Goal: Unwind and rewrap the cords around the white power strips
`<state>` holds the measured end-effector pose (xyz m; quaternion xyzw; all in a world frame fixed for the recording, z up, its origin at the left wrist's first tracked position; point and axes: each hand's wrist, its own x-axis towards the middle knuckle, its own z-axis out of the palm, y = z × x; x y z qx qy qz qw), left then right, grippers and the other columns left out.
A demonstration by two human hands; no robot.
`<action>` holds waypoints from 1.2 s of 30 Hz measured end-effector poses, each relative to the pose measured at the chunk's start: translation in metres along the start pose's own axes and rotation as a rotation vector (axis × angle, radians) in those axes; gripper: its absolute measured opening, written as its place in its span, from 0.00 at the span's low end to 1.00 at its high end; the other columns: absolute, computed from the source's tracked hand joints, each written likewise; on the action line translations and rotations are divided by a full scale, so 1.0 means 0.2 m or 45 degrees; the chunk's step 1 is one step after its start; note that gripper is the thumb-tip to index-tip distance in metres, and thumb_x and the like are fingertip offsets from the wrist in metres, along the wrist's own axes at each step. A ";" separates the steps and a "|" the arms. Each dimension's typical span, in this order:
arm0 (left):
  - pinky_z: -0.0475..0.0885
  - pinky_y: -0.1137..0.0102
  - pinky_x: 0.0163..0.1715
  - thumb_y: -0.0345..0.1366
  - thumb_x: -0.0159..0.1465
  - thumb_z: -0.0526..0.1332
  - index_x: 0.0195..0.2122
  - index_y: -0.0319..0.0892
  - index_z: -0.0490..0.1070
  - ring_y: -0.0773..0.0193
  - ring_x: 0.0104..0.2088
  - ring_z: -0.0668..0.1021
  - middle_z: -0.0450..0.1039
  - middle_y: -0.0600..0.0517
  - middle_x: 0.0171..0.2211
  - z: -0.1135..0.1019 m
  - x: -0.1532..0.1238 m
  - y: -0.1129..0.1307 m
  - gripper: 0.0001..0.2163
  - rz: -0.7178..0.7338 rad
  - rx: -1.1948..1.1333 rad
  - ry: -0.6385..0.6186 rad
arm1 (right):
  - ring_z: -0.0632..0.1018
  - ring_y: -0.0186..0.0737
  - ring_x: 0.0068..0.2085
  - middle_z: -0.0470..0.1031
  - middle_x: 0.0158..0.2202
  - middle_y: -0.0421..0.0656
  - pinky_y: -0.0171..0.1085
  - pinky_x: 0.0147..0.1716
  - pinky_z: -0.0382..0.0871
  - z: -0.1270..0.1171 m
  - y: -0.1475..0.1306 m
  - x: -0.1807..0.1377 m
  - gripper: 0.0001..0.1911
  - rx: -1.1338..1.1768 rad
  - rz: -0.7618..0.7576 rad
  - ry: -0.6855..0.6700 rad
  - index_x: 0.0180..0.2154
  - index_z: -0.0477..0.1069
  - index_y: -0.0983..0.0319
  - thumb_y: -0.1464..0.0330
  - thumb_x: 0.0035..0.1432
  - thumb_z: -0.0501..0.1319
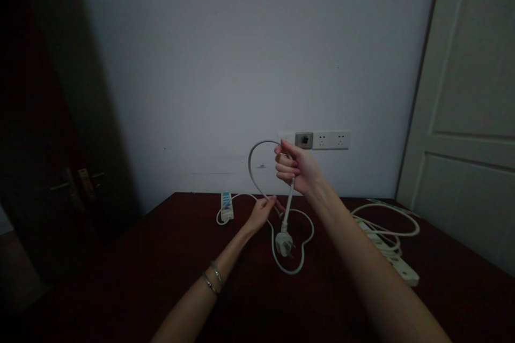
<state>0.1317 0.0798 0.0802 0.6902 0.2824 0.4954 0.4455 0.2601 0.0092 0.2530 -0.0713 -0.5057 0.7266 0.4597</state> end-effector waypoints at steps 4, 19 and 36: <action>0.60 0.76 0.12 0.61 0.56 0.50 0.27 0.38 0.64 0.70 0.11 0.67 0.66 0.54 0.13 -0.08 0.00 0.11 0.26 -0.082 -0.322 0.103 | 0.50 0.23 0.11 0.49 0.10 0.29 0.22 0.11 0.51 -0.13 0.07 -0.03 0.12 0.090 -0.183 0.059 0.29 0.68 0.63 0.64 0.61 0.55; 0.43 0.80 0.09 0.45 0.62 0.56 0.30 0.38 0.65 0.78 0.09 0.51 0.53 0.62 0.11 -0.49 -0.06 0.53 0.14 0.188 -0.751 0.429 | 0.50 0.21 0.13 0.50 0.14 0.28 0.24 0.14 0.53 -0.32 0.31 -0.15 0.12 -0.276 0.138 0.225 0.35 0.69 0.63 0.60 0.55 0.60; 0.45 0.78 0.11 0.36 0.63 0.50 0.28 0.41 0.61 0.74 0.09 0.52 0.50 0.63 0.11 -0.93 -0.12 0.51 0.08 0.061 -0.030 1.055 | 0.62 0.25 0.17 0.58 0.18 0.32 0.32 0.21 0.69 -0.55 0.24 -0.26 0.10 -0.515 0.273 0.152 0.37 0.70 0.65 0.65 0.54 0.62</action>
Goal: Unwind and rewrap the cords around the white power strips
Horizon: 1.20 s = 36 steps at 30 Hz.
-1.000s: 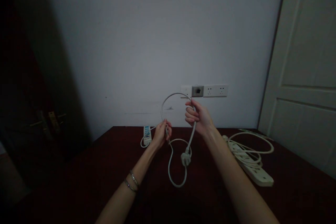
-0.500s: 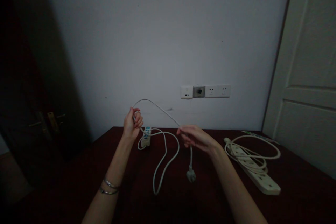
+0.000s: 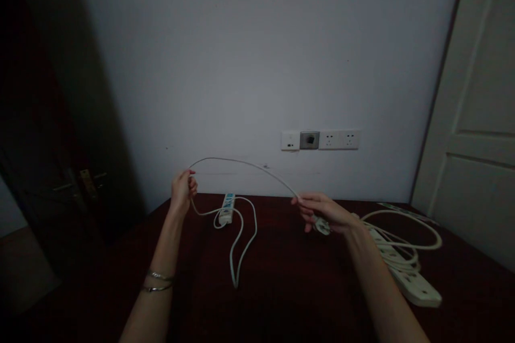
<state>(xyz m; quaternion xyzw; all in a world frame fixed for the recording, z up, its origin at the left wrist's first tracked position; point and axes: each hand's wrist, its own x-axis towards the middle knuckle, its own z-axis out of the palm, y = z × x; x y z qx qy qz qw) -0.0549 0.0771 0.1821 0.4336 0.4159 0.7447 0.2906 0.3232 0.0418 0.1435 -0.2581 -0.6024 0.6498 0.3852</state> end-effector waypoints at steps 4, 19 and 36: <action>0.59 0.75 0.21 0.36 0.62 0.52 0.28 0.40 0.65 0.69 0.19 0.67 0.65 0.55 0.19 0.12 -0.07 -0.07 0.08 0.307 0.949 -0.363 | 0.57 0.22 0.15 0.58 0.19 0.32 0.25 0.12 0.59 0.07 -0.04 0.06 0.09 0.334 -0.238 0.301 0.38 0.70 0.63 0.68 0.53 0.62; 0.59 0.73 0.24 0.34 0.59 0.57 0.30 0.45 0.77 0.65 0.23 0.71 0.74 0.50 0.24 0.42 -0.56 0.09 0.08 0.758 0.954 -1.501 | 0.69 0.27 0.15 0.76 0.23 0.44 0.25 0.10 0.61 0.29 0.02 0.13 0.20 -0.625 0.127 0.035 0.29 0.73 0.66 0.55 0.56 0.57; 0.68 0.70 0.36 0.43 0.57 0.62 0.32 0.35 0.74 0.62 0.31 0.76 0.75 0.48 0.27 0.36 -0.38 -0.01 0.13 0.056 0.236 -1.257 | 0.68 0.31 0.12 0.63 0.12 0.33 0.25 0.07 0.56 0.28 -0.03 0.06 0.15 -0.076 -0.039 -0.201 0.36 0.69 0.65 0.59 0.56 0.58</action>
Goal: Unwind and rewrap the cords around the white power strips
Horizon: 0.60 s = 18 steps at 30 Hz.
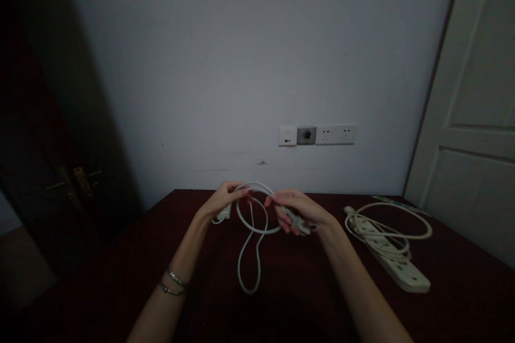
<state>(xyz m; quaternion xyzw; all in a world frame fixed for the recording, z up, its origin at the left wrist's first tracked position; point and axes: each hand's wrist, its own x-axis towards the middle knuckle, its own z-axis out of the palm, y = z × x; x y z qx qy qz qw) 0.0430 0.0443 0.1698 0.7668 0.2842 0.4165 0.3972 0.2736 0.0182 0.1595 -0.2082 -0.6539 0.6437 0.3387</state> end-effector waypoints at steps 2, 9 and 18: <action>0.70 0.69 0.32 0.44 0.57 0.62 0.30 0.34 0.72 0.62 0.26 0.77 0.72 0.49 0.21 -0.02 0.00 -0.04 0.14 -0.080 -0.206 -0.033 | 0.65 0.29 0.11 0.60 0.12 0.32 0.25 0.06 0.54 -0.01 0.01 0.01 0.14 0.147 -0.103 0.048 0.35 0.69 0.64 0.60 0.55 0.59; 0.63 0.77 0.14 0.48 0.58 0.59 0.32 0.38 0.65 0.61 0.21 0.77 0.72 0.49 0.19 -0.01 0.00 -0.02 0.16 -0.171 -0.478 -0.046 | 0.60 0.28 0.12 0.55 0.12 0.31 0.25 0.06 0.52 -0.04 0.06 0.06 0.13 0.387 -0.183 0.199 0.33 0.68 0.62 0.59 0.51 0.61; 0.55 0.80 0.08 0.45 0.59 0.58 0.30 0.36 0.68 0.69 0.12 0.71 0.67 0.54 0.15 0.02 0.00 0.05 0.15 -0.138 -0.365 0.127 | 0.70 0.31 0.16 0.72 0.21 0.42 0.26 0.08 0.58 -0.07 0.10 0.09 0.19 0.121 -0.108 0.334 0.30 0.68 0.64 0.53 0.55 0.57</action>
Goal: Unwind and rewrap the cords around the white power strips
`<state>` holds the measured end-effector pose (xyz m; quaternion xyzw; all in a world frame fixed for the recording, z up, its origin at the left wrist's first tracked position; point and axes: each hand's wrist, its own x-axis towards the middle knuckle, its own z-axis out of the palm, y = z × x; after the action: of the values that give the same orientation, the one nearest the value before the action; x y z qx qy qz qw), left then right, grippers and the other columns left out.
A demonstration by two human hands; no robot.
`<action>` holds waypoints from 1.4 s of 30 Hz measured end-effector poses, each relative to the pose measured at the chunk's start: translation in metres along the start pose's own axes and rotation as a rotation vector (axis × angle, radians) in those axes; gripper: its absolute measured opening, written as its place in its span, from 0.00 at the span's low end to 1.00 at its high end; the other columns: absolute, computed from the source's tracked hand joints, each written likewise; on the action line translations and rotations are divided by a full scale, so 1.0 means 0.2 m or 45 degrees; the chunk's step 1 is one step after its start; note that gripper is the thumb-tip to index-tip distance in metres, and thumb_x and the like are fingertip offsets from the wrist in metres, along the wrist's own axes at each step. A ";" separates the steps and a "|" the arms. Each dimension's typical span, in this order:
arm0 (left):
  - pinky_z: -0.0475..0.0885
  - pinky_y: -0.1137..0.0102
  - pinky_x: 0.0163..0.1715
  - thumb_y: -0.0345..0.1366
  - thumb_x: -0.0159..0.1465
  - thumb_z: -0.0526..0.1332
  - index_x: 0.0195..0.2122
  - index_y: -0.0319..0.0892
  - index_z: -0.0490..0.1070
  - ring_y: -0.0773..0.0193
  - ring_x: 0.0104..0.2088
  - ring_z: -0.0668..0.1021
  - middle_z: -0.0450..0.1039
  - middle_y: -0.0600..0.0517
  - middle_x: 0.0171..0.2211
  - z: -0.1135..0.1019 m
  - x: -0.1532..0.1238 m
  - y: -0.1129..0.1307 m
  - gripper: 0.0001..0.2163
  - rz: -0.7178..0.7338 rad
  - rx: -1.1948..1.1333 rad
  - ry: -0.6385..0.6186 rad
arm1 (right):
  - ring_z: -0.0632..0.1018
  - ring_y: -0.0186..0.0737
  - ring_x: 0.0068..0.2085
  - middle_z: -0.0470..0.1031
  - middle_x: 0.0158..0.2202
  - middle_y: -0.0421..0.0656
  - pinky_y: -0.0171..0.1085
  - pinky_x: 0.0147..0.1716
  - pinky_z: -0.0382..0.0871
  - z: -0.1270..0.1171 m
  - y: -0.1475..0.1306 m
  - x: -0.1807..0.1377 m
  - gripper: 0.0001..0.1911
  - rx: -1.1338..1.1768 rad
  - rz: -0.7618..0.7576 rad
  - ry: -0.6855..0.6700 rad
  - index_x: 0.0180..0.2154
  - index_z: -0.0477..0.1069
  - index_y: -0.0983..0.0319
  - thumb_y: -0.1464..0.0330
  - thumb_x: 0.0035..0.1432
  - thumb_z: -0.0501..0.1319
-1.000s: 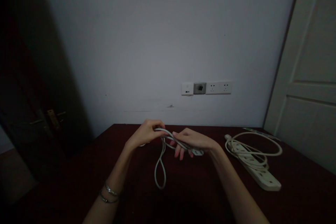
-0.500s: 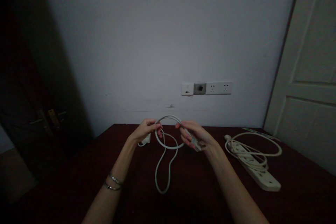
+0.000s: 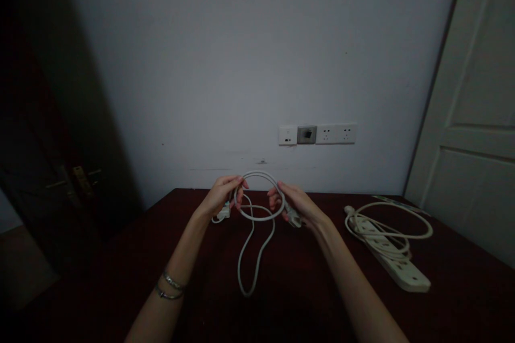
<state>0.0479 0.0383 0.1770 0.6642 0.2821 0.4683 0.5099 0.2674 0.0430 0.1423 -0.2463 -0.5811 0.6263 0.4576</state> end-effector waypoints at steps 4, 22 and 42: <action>0.52 0.80 0.08 0.45 0.58 0.59 0.31 0.35 0.70 0.69 0.13 0.71 0.67 0.53 0.16 0.02 0.01 -0.01 0.14 -0.003 -0.131 -0.003 | 0.64 0.27 0.11 0.68 0.15 0.37 0.26 0.08 0.54 0.00 -0.03 -0.01 0.19 -0.119 -0.075 0.065 0.30 0.69 0.64 0.54 0.55 0.58; 0.69 0.68 0.31 0.43 0.48 0.68 0.32 0.36 0.70 0.66 0.25 0.74 0.70 0.51 0.23 0.27 0.14 -0.54 0.17 0.043 -0.398 0.120 | 0.43 0.29 0.15 0.39 0.13 0.31 0.24 0.07 0.44 0.16 -0.25 -0.17 0.15 0.445 -0.381 0.113 0.26 0.60 0.57 0.55 0.59 0.54; 0.64 0.74 0.18 0.24 0.53 0.55 0.38 0.39 0.65 0.68 0.15 0.70 0.67 0.56 0.18 -0.02 0.01 -0.22 0.11 -0.707 1.300 -0.535 | 0.59 0.26 0.16 0.52 0.14 0.31 0.24 0.11 0.58 -0.10 -0.30 -0.16 0.12 0.262 -0.444 0.641 0.30 0.66 0.62 0.59 0.52 0.62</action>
<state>0.0497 0.0554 0.1358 0.8041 0.5266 -0.0168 0.2752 0.3164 0.0205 0.1881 -0.2426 -0.4168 0.5134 0.7098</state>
